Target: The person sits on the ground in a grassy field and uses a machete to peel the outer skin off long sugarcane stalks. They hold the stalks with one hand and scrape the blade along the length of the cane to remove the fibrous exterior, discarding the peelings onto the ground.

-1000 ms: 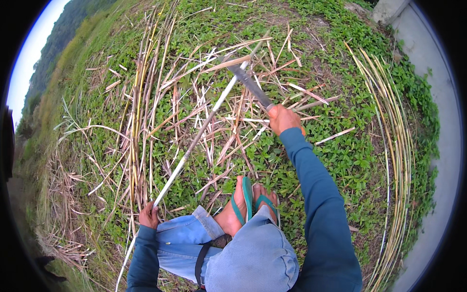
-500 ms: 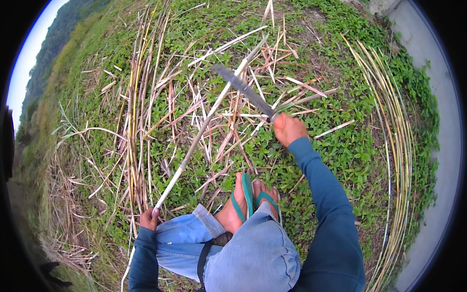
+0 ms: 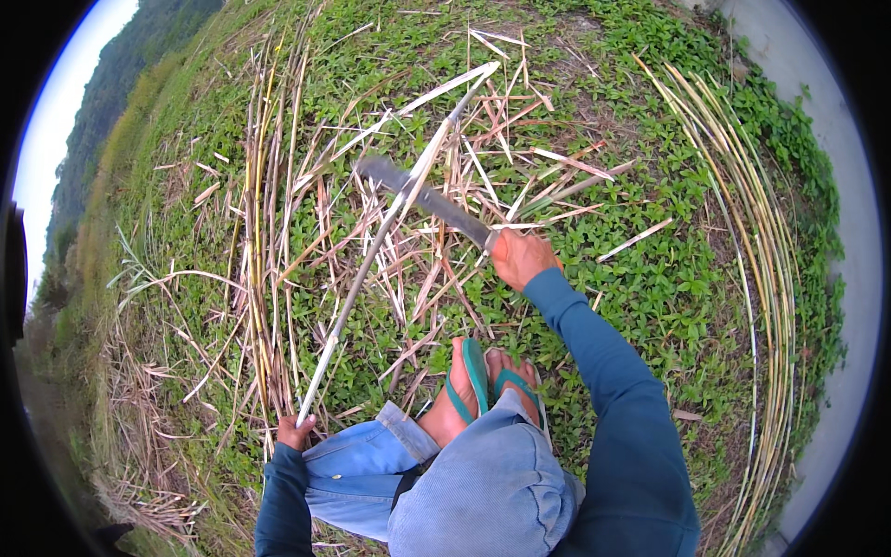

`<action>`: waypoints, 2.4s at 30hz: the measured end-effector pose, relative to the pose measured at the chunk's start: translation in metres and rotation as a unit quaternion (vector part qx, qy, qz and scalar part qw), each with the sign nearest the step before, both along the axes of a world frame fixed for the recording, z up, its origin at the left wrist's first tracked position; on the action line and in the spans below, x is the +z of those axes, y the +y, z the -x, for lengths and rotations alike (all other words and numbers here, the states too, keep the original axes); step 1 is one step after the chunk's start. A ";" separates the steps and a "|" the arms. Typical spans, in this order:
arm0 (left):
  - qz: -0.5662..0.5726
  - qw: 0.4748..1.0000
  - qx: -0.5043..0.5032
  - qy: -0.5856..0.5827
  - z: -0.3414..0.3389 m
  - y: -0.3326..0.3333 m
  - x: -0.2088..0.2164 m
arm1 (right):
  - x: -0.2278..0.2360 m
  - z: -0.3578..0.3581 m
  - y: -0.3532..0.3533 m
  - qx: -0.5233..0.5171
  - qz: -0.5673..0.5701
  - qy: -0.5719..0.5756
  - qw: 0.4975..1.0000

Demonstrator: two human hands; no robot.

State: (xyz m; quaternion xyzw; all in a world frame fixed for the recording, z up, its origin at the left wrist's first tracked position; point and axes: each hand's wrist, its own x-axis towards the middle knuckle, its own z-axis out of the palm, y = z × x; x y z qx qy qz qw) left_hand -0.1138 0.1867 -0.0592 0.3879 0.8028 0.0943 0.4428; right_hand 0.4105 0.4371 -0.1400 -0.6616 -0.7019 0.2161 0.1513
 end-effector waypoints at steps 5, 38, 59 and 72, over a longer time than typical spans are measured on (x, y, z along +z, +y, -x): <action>0.032 0.998 -0.021 -0.041 0.010 0.000 0.005 | 0.000 -0.036 0.011 0.042 0.034 -0.056 0.997; -0.054 0.979 0.100 -0.168 0.037 -0.009 -0.007 | 0.011 -0.016 0.034 0.020 0.050 -0.013 0.998; 0.158 0.969 0.072 -0.174 0.041 0.015 -0.001 | 0.002 -0.028 0.064 -0.056 0.046 -0.013 0.997; -0.206 0.951 -0.011 0.230 0.011 0.114 0.044 | -0.157 -0.102 -0.007 -0.115 0.095 0.071 0.986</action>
